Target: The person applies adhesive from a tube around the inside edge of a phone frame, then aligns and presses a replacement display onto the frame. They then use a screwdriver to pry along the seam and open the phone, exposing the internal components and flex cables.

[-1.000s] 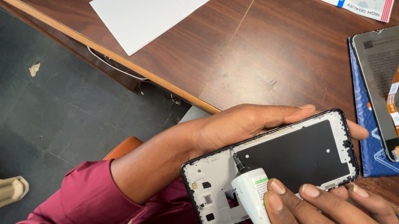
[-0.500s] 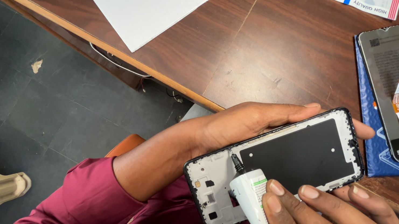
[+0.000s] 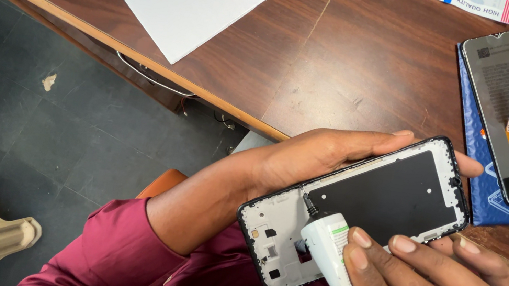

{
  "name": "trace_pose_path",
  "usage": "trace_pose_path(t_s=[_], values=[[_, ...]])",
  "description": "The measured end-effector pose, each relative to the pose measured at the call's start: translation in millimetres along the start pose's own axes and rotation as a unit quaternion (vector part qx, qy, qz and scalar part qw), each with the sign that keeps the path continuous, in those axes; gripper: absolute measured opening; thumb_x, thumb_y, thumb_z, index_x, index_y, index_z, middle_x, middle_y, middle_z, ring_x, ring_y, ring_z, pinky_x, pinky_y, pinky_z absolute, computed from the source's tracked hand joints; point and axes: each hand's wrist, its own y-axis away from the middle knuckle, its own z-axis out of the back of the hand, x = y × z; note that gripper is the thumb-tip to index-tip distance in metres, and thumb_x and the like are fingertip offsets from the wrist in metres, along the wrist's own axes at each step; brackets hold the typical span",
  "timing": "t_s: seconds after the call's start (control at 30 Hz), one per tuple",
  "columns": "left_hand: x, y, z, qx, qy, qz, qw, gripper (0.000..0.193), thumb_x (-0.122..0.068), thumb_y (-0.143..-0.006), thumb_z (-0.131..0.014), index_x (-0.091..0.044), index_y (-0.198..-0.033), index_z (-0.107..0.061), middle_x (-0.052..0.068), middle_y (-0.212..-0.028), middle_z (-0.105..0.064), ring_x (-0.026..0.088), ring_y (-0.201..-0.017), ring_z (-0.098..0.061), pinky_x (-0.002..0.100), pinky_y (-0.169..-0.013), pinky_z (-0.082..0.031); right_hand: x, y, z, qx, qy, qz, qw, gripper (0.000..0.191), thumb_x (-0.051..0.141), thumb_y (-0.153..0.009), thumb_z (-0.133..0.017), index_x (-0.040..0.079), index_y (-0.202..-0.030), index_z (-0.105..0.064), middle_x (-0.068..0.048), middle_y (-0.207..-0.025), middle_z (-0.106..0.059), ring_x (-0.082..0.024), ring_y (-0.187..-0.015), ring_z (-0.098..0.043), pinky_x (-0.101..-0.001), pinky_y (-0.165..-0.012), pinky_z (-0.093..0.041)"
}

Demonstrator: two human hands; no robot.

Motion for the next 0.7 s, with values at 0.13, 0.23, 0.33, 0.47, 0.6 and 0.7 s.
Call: trace_pose_path(t_s=[0.13,0.23,0.33,0.47,0.6,0.7], values=[[2.1,-1.1,2.4,-0.001,0.031,0.003,1.0,0.047,-0.039,-0.127,-0.029,-0.003,-0.157,-0.034,0.025,-0.119,-0.066,0.024,-0.101,-0.073,0.027,-0.083,-0.063,-0.6,0.8,-0.5,0.007,-0.009,0.014,1.0,0.02,0.032,-0.094,-0.075,0.028,-0.112,-0.067,0.017,-0.103,-0.066,-0.006,-0.118,-0.05,-0.0352,-0.117,-0.032],[4.9,-4.5,5.6,0.029,0.022,-0.023,0.999,0.044,-0.038,-0.127,-0.031,-0.004,-0.155,-0.037,0.025,-0.115,-0.069,0.024,-0.096,-0.075,0.026,-0.077,-0.064,-0.1,1.3,-2.0,0.006,-0.007,0.015,1.0,0.02,0.033,-0.094,-0.075,0.028,-0.112,-0.067,0.017,-0.104,-0.067,-0.007,-0.118,-0.051,-0.0348,-0.117,-0.032],[6.6,-5.7,7.8,0.012,0.005,-0.029,0.999,0.045,-0.038,-0.127,-0.031,-0.004,-0.157,-0.038,0.025,-0.114,-0.069,0.023,-0.094,-0.075,0.026,-0.076,-0.064,-0.1,1.3,-2.9,-0.002,-0.008,0.017,1.0,0.018,0.033,-0.095,-0.073,0.028,-0.111,-0.067,0.017,-0.104,-0.068,-0.006,-0.118,-0.051,-0.0341,-0.117,-0.032],[5.5,-4.9,7.6,0.001,-0.009,-0.025,1.0,0.049,-0.039,-0.127,-0.031,-0.003,-0.16,-0.039,0.025,-0.115,-0.068,0.024,-0.096,-0.075,0.026,-0.078,-0.064,-0.7,0.8,-2.6,-0.002,-0.006,0.024,1.0,0.017,0.034,-0.096,-0.071,0.027,-0.111,-0.067,0.016,-0.105,-0.069,-0.006,-0.118,-0.051,-0.0343,-0.117,-0.032],[4.1,-6.4,5.1,-0.011,-0.029,-0.024,0.999,0.051,-0.039,-0.125,-0.031,-0.003,-0.16,-0.038,0.025,-0.115,-0.069,0.024,-0.097,-0.075,0.027,-0.078,-0.064,-0.2,0.7,-1.9,0.0,-0.009,0.024,1.0,0.017,0.035,-0.096,-0.071,0.028,-0.111,-0.067,0.017,-0.105,-0.068,-0.006,-0.118,-0.051,-0.0344,-0.117,-0.032],[3.9,-5.6,3.5,-0.02,-0.028,-0.02,0.999,0.051,-0.039,-0.125,-0.031,-0.003,-0.16,-0.037,0.025,-0.115,-0.068,0.024,-0.097,-0.074,0.027,-0.078,-0.064,0.9,0.3,-1.5,0.004,-0.007,0.027,1.0,0.017,0.036,-0.096,-0.07,0.028,-0.11,-0.067,0.017,-0.105,-0.069,-0.006,-0.117,-0.051,-0.0346,-0.117,-0.032]])
